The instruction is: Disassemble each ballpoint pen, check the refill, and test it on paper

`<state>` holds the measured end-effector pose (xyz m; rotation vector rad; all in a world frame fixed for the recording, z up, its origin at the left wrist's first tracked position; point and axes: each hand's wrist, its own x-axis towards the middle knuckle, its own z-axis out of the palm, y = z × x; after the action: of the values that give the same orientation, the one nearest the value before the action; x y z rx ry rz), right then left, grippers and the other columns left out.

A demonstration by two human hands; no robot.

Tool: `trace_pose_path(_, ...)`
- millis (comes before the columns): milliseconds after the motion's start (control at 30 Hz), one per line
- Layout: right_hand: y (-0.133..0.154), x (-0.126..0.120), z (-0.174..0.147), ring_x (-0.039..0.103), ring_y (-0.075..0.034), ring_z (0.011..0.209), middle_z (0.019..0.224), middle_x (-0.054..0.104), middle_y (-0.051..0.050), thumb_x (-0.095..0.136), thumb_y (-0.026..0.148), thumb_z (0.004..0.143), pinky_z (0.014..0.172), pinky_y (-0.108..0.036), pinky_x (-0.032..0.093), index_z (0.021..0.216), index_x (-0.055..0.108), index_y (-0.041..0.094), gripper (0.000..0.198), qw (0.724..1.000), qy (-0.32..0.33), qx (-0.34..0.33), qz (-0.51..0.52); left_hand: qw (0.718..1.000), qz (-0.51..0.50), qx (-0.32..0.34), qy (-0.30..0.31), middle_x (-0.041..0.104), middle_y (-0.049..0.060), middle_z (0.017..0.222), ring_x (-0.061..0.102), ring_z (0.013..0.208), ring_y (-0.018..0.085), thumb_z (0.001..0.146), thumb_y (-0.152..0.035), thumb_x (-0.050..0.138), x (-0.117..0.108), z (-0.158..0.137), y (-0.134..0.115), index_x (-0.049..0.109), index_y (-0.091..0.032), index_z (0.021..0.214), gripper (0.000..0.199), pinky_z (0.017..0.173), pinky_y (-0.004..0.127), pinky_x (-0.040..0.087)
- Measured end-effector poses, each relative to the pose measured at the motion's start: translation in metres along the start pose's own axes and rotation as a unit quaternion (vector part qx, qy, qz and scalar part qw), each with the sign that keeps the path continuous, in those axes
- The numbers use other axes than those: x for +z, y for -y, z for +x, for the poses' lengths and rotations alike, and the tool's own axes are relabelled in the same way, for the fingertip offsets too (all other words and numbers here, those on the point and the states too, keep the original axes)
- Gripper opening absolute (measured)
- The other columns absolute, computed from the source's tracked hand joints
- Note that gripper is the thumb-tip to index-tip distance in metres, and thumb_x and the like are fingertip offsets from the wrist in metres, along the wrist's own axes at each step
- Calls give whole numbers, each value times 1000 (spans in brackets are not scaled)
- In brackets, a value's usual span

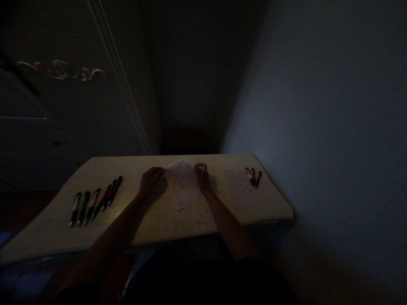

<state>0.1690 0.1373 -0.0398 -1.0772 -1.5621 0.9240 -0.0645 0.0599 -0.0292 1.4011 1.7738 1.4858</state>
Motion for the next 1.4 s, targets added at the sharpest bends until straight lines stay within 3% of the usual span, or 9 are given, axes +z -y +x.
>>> trace_pose_path(133,-5,1,-10,60,-17,79,95,63,-3,41,61,89,71,-26,50,111,52,21,47,1000,-11,14,-24,1000,-6,-3,-11,74,6,86,67,83,21,81,-45,58,2,1,6,69,-17,88,31,75,29,53)
trace_pose_path(267,-6,0,-14,63,-18,79,91,66,-2,46,57,91,72,-26,50,116,53,22,43,998,33,6,-53,999,6,-22,-25,72,7,86,67,81,21,81,-45,57,3,1,10,68,-17,88,31,70,30,54)
trace_pose_path(400,-4,0,-11,66,-19,83,94,70,-3,52,43,92,79,-30,52,118,50,23,33,995,64,-7,-76,999,27,-10,-22,71,7,93,67,83,21,80,-47,59,3,-2,11,65,-18,105,39,71,31,54)
trace_pose_path(533,-6,0,-12,68,-20,85,95,69,-6,50,42,94,81,-31,52,120,49,21,33,992,80,-33,-96,998,58,-4,11,70,10,101,68,85,22,80,-50,58,4,-5,10,60,-20,116,47,75,34,55)
trace_pose_path(767,-10,-3,-21,68,-19,94,105,69,-7,52,44,95,86,-31,52,122,51,22,35,990,81,-42,-107,974,214,26,70,69,16,117,64,107,30,85,-51,50,6,-10,6,65,-16,112,46,94,42,49)
trace_pose_path(1000,-7,-2,-25,65,-23,107,120,67,-13,55,36,95,95,-35,49,124,52,20,33,989,90,-38,-111,953,285,42,90,67,18,121,61,114,32,88,-52,45,6,-19,5,63,-13,115,51,97,42,47)
trace_pose_path(1200,-6,-3,-29,65,-24,106,120,66,-14,54,36,95,94,-35,49,124,54,17,35,986,103,-48,-124,953,291,45,74,67,18,122,60,116,32,89,-51,43,7,-27,4,63,-13,116,51,100,42,47)
trace_pose_path(1400,-7,-2,-27,64,-22,107,118,66,-9,56,31,93,96,-34,47,124,54,20,33,987,97,-51,-118,957,287,8,40,66,15,126,60,117,29,92,-47,44,7,-48,-3,58,-14,125,48,100,42,48)
